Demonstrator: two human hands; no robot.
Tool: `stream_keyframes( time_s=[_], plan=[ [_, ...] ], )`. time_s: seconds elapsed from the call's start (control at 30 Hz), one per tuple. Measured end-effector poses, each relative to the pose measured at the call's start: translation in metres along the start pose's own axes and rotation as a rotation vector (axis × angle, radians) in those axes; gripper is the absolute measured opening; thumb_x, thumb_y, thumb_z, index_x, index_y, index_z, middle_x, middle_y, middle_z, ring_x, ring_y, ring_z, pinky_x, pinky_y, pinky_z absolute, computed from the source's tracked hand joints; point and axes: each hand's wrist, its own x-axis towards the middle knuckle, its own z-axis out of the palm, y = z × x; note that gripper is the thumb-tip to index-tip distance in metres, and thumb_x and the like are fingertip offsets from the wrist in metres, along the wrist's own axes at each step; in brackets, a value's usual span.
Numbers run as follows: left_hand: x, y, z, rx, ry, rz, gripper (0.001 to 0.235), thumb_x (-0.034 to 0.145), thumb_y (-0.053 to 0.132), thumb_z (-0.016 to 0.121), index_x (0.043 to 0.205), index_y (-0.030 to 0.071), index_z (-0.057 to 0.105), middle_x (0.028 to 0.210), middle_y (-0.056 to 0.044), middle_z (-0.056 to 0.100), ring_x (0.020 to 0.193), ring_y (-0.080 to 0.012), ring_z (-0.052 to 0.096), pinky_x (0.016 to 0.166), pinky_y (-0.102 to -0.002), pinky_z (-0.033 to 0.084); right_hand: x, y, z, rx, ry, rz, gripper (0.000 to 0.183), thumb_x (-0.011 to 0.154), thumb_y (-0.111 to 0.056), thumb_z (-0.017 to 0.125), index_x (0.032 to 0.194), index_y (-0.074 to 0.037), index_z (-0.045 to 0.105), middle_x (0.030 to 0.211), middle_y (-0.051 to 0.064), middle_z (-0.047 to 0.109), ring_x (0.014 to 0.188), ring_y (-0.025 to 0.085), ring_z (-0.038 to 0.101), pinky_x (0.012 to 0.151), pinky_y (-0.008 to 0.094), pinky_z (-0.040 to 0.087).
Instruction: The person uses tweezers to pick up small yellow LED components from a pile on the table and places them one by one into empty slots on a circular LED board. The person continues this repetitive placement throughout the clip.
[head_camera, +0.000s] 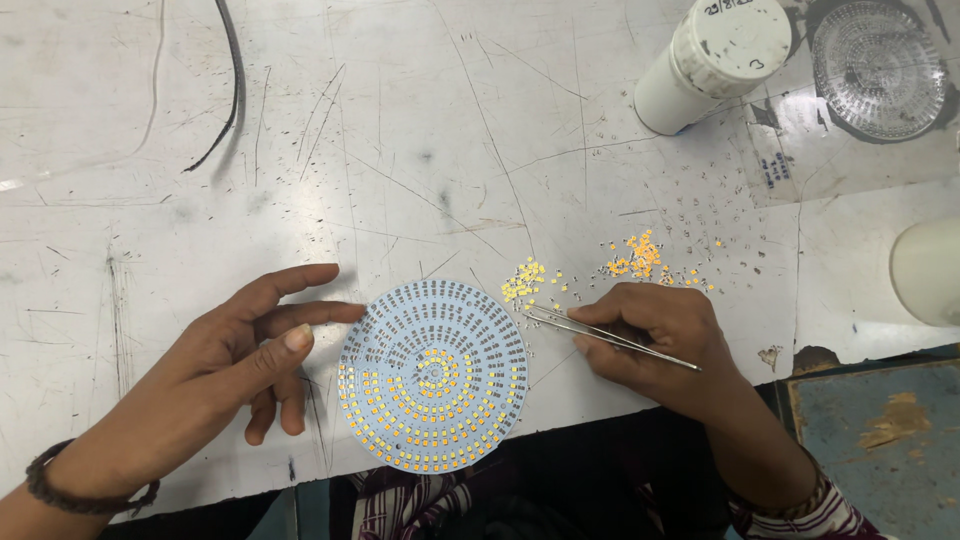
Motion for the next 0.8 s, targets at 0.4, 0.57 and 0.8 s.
stream_keyframes(
  time_s=[0.4, 0.57, 0.8],
  plan=[
    [0.000, 0.002, 0.002, 0.024, 0.021, 0.001, 0.066, 0.096, 0.033, 0.055, 0.154, 0.006, 0.041, 0.133, -0.018, 0.067, 0.046, -0.0155, 0.071, 0.030, -0.025, 0.051, -0.004, 0.002, 0.001, -0.002, 0.019, 0.021, 0.020, 0.078, -0.011, 0.079, 0.094, -0.001, 0.076, 0.073, 0.004, 0.072, 0.053, 0.006, 0.060, 0.049, 0.022, 0.045],
    [-0.002, 0.008, 0.004, 0.026, 0.008, 0.032, 0.067, 0.095, 0.033, 0.056, 0.154, 0.005, 0.041, 0.133, -0.018, 0.067, 0.048, -0.0152, 0.071, 0.031, -0.025, 0.052, -0.003, -0.001, 0.000, 0.023, 0.002, -0.048, 0.018, 0.080, -0.011, 0.078, 0.095, -0.002, 0.074, 0.076, 0.005, 0.072, 0.058, 0.010, 0.064, 0.053, 0.025, 0.048],
    [-0.004, 0.011, 0.005, 0.014, -0.007, 0.052, 0.069, 0.094, 0.039, 0.056, 0.153, 0.006, 0.039, 0.131, -0.017, 0.066, 0.050, -0.0126, 0.070, 0.032, -0.023, 0.052, -0.010, -0.002, 0.001, 0.090, -0.167, -0.198, 0.013, 0.077, -0.014, 0.078, 0.087, -0.006, 0.073, 0.075, 0.003, 0.072, 0.060, 0.014, 0.068, 0.054, 0.027, 0.050]
  ],
)
